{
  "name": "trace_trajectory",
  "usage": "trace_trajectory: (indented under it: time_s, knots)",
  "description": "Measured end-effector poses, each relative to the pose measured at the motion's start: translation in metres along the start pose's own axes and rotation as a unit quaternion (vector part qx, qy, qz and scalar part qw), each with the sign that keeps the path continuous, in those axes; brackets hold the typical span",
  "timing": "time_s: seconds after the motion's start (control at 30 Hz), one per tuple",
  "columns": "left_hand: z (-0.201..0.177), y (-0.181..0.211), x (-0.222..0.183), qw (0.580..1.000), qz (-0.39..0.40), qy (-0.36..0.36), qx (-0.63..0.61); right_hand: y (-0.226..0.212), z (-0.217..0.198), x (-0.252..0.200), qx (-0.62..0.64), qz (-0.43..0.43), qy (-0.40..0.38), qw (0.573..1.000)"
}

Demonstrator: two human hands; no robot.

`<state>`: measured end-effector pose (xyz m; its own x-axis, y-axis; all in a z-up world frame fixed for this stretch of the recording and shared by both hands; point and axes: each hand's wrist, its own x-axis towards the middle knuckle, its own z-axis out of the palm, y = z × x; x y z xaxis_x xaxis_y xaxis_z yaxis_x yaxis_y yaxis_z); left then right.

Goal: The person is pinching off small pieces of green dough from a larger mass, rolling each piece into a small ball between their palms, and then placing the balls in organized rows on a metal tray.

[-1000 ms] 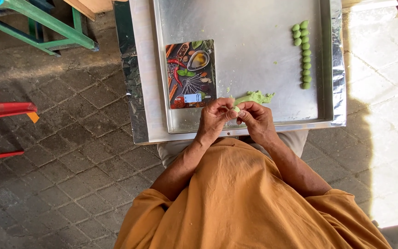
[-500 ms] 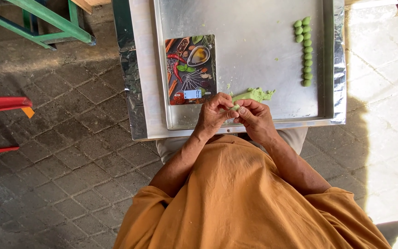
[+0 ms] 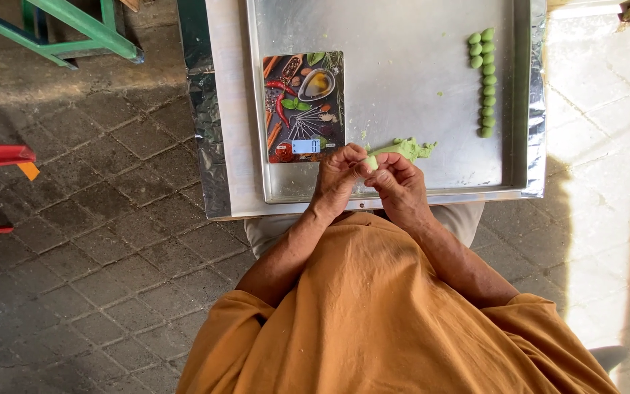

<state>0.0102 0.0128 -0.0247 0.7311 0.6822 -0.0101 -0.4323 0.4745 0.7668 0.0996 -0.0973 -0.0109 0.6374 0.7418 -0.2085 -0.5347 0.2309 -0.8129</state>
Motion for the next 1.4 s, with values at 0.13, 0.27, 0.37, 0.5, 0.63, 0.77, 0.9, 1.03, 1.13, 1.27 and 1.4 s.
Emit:
trace_trajectory:
  time_s: [0.13,0.27,0.37,0.5,0.63,0.77,0.9,1.03,1.13,1.27,1.4]
  knots:
    - [0.010,0.012,-0.001,0.998,-0.050,-0.001,-0.030,-0.015,0.009,-0.002,-0.059,-0.018,-0.036,0.997]
    - [0.018,0.024,-0.008,0.998,-0.060,0.011,0.033,-0.027,-0.003,0.005,-0.175,-0.050,-0.065,0.981]
    - [0.004,0.008,-0.014,0.997,-0.072,0.033,0.019,-0.031,-0.003,0.004,-0.244,-0.079,-0.081,0.963]
    - [-0.003,-0.003,-0.014,0.999,-0.030,0.030,0.007,-0.014,-0.011,0.002,-0.216,-0.084,-0.021,0.973]
    - [0.004,0.000,-0.007,0.997,0.015,-0.001,0.072,-0.016,0.005,-0.006,-0.167,-0.051,-0.007,0.985]
    - [0.021,0.015,-0.010,0.997,-0.002,0.016,0.073,-0.022,0.013,-0.007,-0.117,-0.050,-0.023,0.992]
    - [0.017,0.013,-0.013,0.997,-0.009,0.001,0.071,-0.028,-0.003,-0.003,-0.208,-0.078,-0.077,0.972]
    - [-0.003,-0.024,-0.018,0.996,-0.085,0.008,-0.023,-0.025,-0.004,-0.002,-0.197,-0.139,-0.095,0.966]
    - [-0.009,-0.038,-0.022,0.977,-0.183,0.001,-0.105,-0.035,0.003,0.001,-0.193,-0.165,-0.130,0.958]
    - [0.011,-0.013,-0.023,0.979,-0.200,-0.010,-0.046,-0.023,-0.015,0.008,-0.131,-0.135,-0.117,0.975]
    - [0.015,0.003,-0.024,0.978,-0.204,0.016,-0.046,-0.025,-0.024,0.012,-0.216,-0.195,-0.088,0.953]
